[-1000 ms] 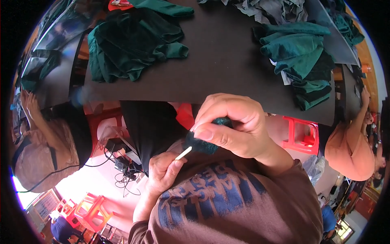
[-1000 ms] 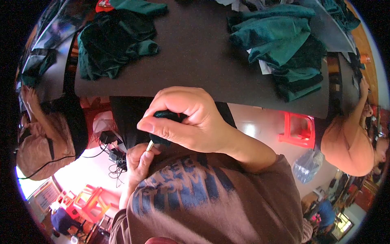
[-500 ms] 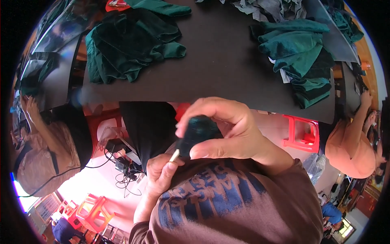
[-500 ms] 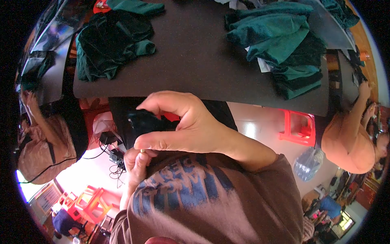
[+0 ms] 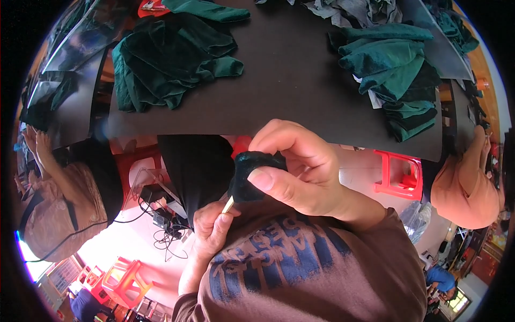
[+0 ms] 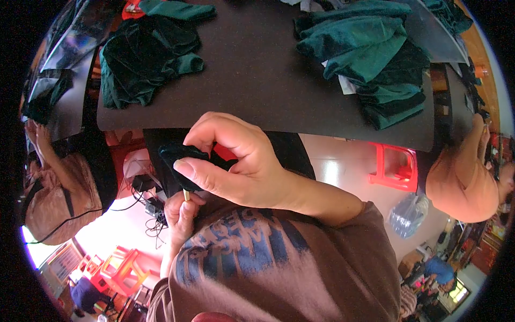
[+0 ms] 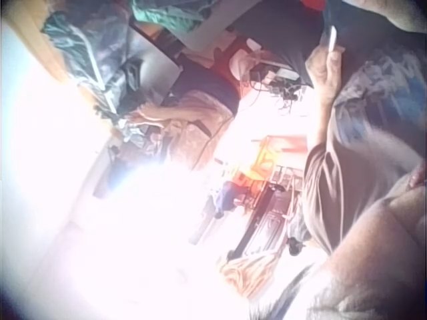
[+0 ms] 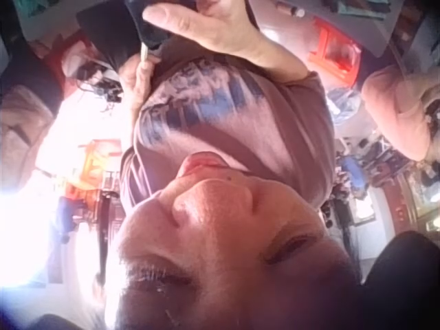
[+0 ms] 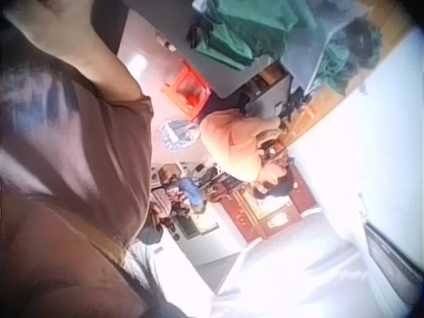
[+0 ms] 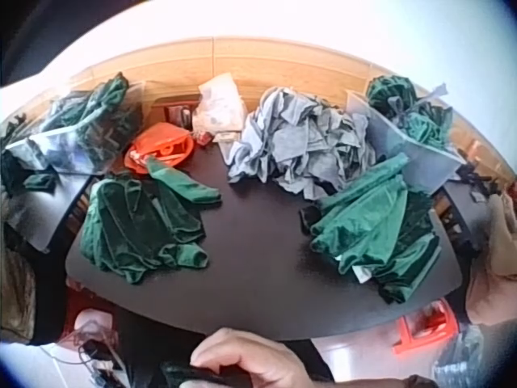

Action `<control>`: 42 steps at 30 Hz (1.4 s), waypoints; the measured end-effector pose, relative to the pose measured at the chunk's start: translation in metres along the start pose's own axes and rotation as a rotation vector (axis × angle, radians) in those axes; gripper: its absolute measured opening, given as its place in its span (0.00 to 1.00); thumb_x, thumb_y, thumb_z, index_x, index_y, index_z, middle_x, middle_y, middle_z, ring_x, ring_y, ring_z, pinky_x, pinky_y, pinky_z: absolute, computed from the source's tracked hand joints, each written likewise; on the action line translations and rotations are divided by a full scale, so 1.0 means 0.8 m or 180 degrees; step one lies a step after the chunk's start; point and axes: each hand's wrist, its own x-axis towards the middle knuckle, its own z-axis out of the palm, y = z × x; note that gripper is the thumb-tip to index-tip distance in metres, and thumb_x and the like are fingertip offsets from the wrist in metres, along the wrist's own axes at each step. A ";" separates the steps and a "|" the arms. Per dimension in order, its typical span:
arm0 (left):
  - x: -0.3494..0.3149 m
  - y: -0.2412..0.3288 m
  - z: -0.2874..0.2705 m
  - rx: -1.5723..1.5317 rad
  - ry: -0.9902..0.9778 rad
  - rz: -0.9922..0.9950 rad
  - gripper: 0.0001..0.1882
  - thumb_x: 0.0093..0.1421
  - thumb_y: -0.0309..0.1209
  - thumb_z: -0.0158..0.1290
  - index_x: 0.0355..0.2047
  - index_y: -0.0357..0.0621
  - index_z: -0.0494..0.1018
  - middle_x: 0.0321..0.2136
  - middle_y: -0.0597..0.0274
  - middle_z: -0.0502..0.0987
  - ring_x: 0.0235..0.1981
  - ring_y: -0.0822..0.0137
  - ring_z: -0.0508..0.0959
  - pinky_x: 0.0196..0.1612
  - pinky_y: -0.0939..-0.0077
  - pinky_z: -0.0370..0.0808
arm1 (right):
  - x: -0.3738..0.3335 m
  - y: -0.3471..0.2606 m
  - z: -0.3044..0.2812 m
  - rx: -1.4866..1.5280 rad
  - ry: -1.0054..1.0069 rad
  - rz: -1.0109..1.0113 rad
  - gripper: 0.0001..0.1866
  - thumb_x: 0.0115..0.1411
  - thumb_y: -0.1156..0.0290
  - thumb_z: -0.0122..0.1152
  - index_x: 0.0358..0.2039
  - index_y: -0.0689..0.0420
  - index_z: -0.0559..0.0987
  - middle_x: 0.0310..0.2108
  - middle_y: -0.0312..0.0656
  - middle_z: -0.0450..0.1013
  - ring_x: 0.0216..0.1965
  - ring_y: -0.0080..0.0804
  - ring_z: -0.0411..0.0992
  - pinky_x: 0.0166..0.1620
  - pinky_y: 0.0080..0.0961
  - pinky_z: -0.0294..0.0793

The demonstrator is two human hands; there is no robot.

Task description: Turning green fabric pieces inside out using a wooden stick.

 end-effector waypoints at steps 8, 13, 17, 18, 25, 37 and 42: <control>-0.002 -0.001 -0.004 0.0149 -0.0025 0.0009 0.17 0.58 0.39 0.45 0.24 0.35 0.73 0.20 0.55 0.74 0.23 0.61 0.75 0.28 0.75 0.70 | 0.001 -0.004 -0.011 -0.0427 -0.0624 0.0110 0.07 0.48 0.80 0.58 0.30 0.62 0.72 0.28 0.40 0.68 0.29 0.25 0.65 0.34 0.19 0.63; 0.000 -0.005 -0.007 0.0384 -0.0114 0.0251 0.16 0.58 0.38 0.46 0.24 0.36 0.73 0.19 0.54 0.73 0.21 0.58 0.74 0.26 0.73 0.69 | 0.002 -0.002 -0.007 -0.0549 -0.0698 -0.0018 0.07 0.46 0.80 0.58 0.28 0.62 0.71 0.27 0.40 0.68 0.28 0.25 0.65 0.32 0.19 0.63; 0.002 0.003 -0.013 0.0595 -0.0287 0.0259 0.15 0.57 0.37 0.46 0.25 0.36 0.73 0.19 0.55 0.73 0.21 0.58 0.73 0.26 0.72 0.69 | 0.005 -0.001 -0.003 -0.0711 -0.0842 -0.0262 0.06 0.46 0.80 0.58 0.26 0.62 0.71 0.25 0.40 0.67 0.25 0.26 0.64 0.29 0.20 0.63; 0.002 0.005 -0.013 0.0593 -0.0286 0.0259 0.15 0.57 0.37 0.46 0.25 0.36 0.73 0.19 0.55 0.73 0.21 0.58 0.73 0.26 0.72 0.69 | 0.004 0.000 0.000 -0.0712 -0.0843 -0.0260 0.06 0.46 0.80 0.58 0.26 0.62 0.71 0.25 0.40 0.67 0.25 0.26 0.64 0.29 0.20 0.63; -0.001 0.005 -0.005 0.0319 -0.0207 0.0124 0.16 0.58 0.38 0.46 0.25 0.36 0.73 0.20 0.55 0.73 0.22 0.58 0.74 0.28 0.73 0.70 | -0.004 0.003 0.008 -0.0461 -0.0739 -0.0030 0.06 0.47 0.80 0.58 0.27 0.63 0.71 0.25 0.40 0.68 0.25 0.26 0.66 0.29 0.19 0.63; 0.005 0.009 -0.001 0.0128 -0.0164 0.0332 0.15 0.58 0.37 0.46 0.25 0.36 0.73 0.19 0.55 0.73 0.22 0.59 0.74 0.27 0.73 0.69 | -0.003 -0.002 0.006 -0.0433 -0.0630 -0.0188 0.06 0.49 0.78 0.56 0.30 0.63 0.72 0.26 0.42 0.69 0.26 0.26 0.66 0.29 0.20 0.63; 0.004 0.000 -0.003 0.0197 -0.0100 0.0486 0.15 0.57 0.36 0.46 0.24 0.37 0.73 0.19 0.55 0.73 0.20 0.59 0.74 0.25 0.72 0.69 | 0.000 -0.006 0.004 -0.0381 -0.0535 -0.0229 0.07 0.49 0.79 0.56 0.31 0.63 0.71 0.27 0.42 0.68 0.25 0.24 0.65 0.29 0.19 0.62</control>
